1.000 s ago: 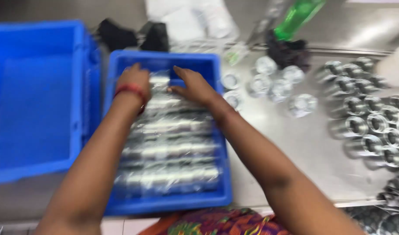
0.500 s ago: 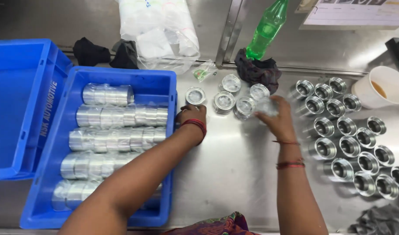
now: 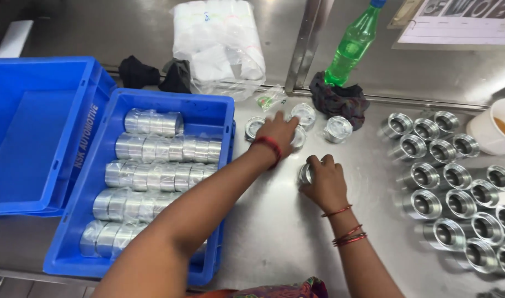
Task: The person places metal cups into plastic bags and organizes them within blue crates on a metal table.
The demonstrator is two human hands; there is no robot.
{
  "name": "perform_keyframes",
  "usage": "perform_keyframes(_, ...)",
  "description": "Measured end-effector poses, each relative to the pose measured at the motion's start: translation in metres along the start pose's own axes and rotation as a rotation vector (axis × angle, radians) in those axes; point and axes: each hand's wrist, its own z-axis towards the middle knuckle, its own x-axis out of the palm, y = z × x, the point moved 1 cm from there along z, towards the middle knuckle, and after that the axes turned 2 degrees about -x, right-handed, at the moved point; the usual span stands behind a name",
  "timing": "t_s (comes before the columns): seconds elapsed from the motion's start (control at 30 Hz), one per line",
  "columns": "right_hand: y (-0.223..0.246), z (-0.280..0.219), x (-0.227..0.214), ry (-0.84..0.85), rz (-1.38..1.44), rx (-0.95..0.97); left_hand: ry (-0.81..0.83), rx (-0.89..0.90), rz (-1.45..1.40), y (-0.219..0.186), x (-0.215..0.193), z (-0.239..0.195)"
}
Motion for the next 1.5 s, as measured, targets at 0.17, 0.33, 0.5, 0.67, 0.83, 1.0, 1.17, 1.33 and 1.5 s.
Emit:
perform_keyframes(0.17,0.017,-0.001,-0.009,-0.013,0.035,0.163,0.021,-0.05,0.117,-0.025,0.048,0.067)
perform_keyframes(0.33,-0.001,0.007,0.008,-0.034,0.013,0.173,0.029,-0.087,0.072,-0.014,0.08,0.077)
perform_keyframes(0.5,-0.056,0.014,0.024,-0.136,0.724,0.299,0.169,-0.133,-0.486,0.03,0.075,0.046)
perform_keyframes(0.67,0.007,0.007,0.011,-0.095,1.777,0.077,0.173,0.04,-1.099,0.063,0.035,-0.029)
perform_keyframes(0.83,0.12,0.048,-0.031,0.081,1.916,-0.165,-0.088,0.399,-1.018,0.15,-0.051,-0.088)
perform_keyframes(1.0,0.193,0.111,-0.023,0.066,1.51,-0.229,-0.294,0.5,-0.67,0.253,-0.083,-0.078)
perform_keyframes(1.17,0.237,0.14,-0.001,-0.13,0.842,-0.573,-0.346,0.397,-0.395,0.298,-0.055,-0.059)
perform_keyframes(1.33,0.246,0.136,-0.002,-0.027,0.138,-0.437,-0.234,0.296,-0.008,0.278,-0.069,-0.074)
perform_keyframes(1.5,0.226,0.132,-0.013,0.014,0.006,-0.554,-0.009,0.335,-0.262,0.326,-0.031,-0.028)
